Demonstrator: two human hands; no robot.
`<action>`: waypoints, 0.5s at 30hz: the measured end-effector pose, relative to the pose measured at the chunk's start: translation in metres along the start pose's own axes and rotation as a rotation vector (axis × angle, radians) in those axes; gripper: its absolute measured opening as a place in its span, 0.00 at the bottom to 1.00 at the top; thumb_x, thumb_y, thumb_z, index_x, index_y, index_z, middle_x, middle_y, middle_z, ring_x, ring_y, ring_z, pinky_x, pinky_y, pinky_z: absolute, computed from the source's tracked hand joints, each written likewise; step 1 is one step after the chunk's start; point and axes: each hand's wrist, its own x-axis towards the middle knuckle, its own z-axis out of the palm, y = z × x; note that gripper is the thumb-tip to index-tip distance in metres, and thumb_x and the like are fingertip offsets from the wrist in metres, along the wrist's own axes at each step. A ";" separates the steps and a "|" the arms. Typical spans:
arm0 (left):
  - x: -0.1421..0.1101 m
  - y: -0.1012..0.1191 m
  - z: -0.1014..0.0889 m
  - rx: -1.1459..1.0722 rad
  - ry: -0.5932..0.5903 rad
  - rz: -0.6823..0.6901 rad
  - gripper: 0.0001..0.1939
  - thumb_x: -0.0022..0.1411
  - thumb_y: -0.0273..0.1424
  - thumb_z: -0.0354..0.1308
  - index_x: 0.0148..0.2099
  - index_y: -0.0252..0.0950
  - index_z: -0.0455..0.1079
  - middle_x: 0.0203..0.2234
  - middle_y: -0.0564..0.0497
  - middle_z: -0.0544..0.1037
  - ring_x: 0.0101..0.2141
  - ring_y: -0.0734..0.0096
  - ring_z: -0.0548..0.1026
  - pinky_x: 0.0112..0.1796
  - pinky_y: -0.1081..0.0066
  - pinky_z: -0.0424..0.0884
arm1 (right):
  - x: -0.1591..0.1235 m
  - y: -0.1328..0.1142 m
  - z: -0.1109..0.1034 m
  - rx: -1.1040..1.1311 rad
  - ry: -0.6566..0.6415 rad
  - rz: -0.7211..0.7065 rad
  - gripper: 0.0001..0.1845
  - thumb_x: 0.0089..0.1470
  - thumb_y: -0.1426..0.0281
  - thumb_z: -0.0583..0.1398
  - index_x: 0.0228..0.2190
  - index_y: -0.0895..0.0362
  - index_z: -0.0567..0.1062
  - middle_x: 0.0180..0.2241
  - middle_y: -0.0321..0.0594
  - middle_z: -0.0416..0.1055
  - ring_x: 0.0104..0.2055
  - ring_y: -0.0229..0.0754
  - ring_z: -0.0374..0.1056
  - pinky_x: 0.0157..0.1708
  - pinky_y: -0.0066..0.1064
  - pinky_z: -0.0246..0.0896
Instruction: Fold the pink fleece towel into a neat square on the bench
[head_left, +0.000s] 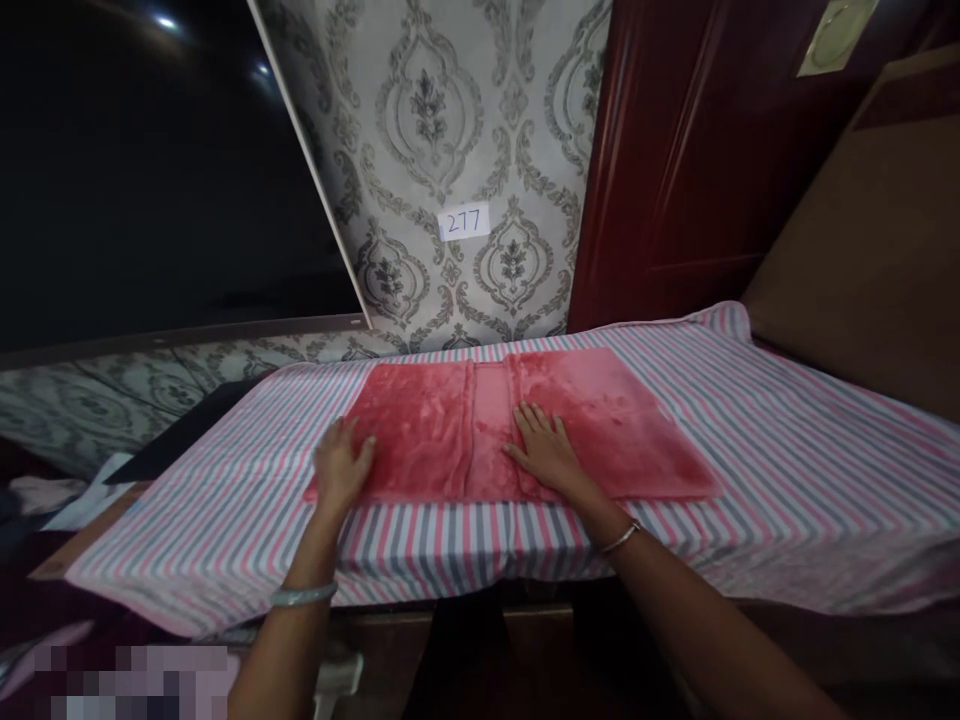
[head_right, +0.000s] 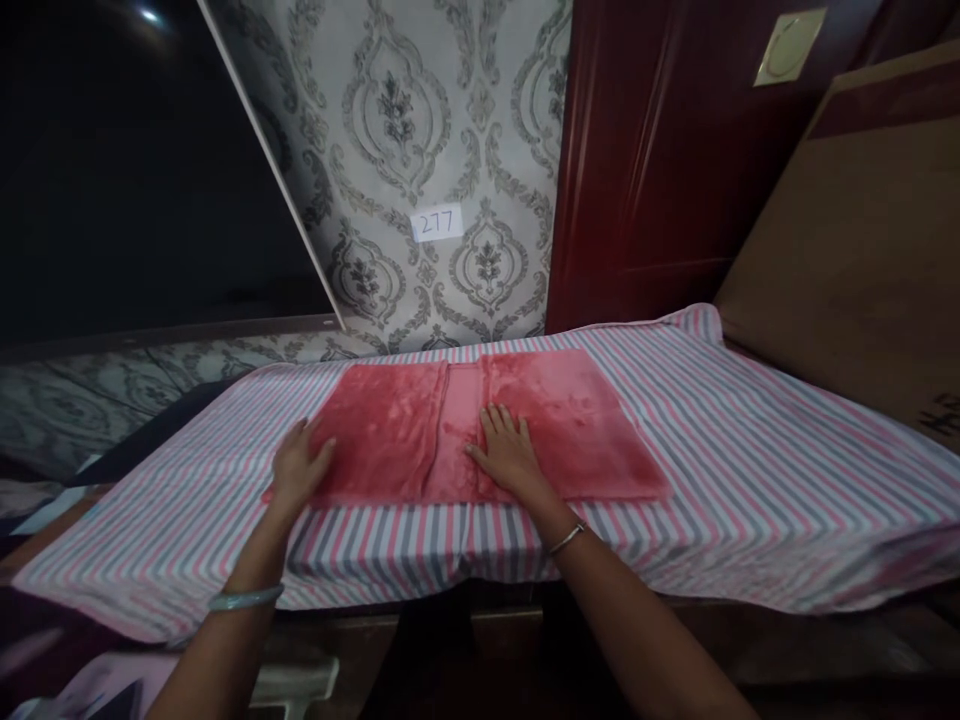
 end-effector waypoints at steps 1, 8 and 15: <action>-0.003 -0.010 -0.005 0.027 0.030 -0.045 0.30 0.67 0.40 0.49 0.65 0.30 0.65 0.65 0.33 0.66 0.66 0.45 0.62 0.63 0.46 0.60 | 0.000 -0.001 0.001 0.002 0.002 0.002 0.39 0.67 0.53 0.50 0.70 0.61 0.53 0.72 0.54 0.44 0.75 0.55 0.36 0.69 0.58 0.34; -0.046 0.045 0.008 -0.175 -0.051 0.302 0.27 0.69 0.39 0.47 0.65 0.31 0.66 0.64 0.35 0.68 0.66 0.48 0.62 0.65 0.49 0.59 | 0.006 0.016 -0.010 0.218 0.014 -0.052 0.34 0.66 0.56 0.51 0.67 0.60 0.62 0.70 0.53 0.52 0.72 0.53 0.47 0.69 0.54 0.41; -0.083 0.174 0.028 -0.353 -0.364 0.832 0.30 0.70 0.37 0.51 0.72 0.39 0.56 0.70 0.40 0.58 0.70 0.55 0.53 0.68 0.48 0.51 | -0.029 0.131 -0.050 0.310 0.460 0.234 0.33 0.58 0.62 0.55 0.61 0.64 0.69 0.62 0.57 0.66 0.66 0.56 0.60 0.67 0.52 0.51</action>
